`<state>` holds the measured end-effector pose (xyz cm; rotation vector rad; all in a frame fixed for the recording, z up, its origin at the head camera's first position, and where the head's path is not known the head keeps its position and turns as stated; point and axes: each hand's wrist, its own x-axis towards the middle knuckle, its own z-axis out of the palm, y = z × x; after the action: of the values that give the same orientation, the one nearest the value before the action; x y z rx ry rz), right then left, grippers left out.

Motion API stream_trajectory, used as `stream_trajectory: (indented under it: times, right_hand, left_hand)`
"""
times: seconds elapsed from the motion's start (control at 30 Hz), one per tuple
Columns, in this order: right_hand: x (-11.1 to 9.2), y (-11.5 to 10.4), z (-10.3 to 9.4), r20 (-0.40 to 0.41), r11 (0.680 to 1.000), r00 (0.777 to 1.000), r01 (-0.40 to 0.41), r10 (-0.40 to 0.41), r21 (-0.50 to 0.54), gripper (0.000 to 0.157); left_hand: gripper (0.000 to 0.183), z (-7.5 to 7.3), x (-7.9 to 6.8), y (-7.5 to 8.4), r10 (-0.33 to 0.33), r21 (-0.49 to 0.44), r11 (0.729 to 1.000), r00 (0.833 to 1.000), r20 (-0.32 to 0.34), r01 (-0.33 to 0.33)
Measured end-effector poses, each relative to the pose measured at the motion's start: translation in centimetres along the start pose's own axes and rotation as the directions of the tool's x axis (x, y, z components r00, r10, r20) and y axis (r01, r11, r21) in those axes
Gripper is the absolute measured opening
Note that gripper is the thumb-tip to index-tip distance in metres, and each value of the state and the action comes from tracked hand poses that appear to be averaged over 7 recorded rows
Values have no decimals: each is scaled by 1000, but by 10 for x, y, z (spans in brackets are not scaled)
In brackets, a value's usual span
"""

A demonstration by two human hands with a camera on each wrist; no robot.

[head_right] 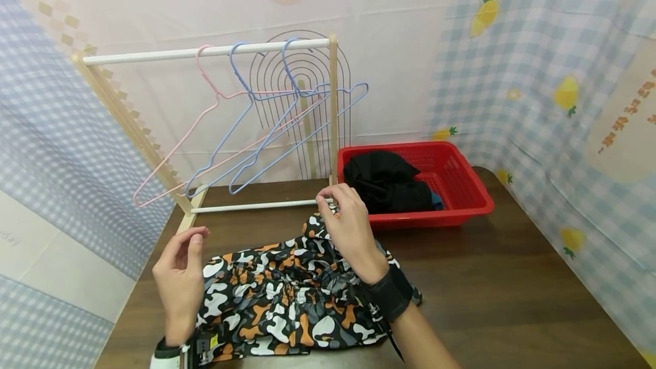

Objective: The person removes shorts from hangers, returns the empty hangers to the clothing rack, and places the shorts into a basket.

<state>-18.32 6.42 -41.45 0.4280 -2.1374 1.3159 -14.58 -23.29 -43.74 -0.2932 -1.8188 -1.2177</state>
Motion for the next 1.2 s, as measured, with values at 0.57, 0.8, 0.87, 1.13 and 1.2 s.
stream_trajectory:
  times: [0.57, 0.8, 0.87, 1.13, 1.2]
  right_hand:
    - [-12, 15, 5, -26, 998, 998, -57, 56, -35, 8]
    - [-21, 21, 7, -28, 990, 992, -122, 120, -64, 8]
    - [-24, 22, 8, -20, 986, 989, -146, 145, -80, 8]
    - [-34, 29, 12, 8, 963, 975, -219, 223, -157, 8]
    - [-38, 31, 14, 9, 952, 971, -232, 239, -200, 9]
  left_hand:
    - [21, 8, -10, -5, -68, -21, 997, 995, 76, 70]
    - [21, 13, -14, -7, -64, 4, 998, 994, 87, 64]
    - [21, 12, -15, -8, -67, 16, 998, 994, 88, 66]
    - [22, 10, -17, -12, -69, 85, 995, 991, 113, 60]
    - [22, 10, -19, -13, -71, 118, 991, 990, 121, 57]
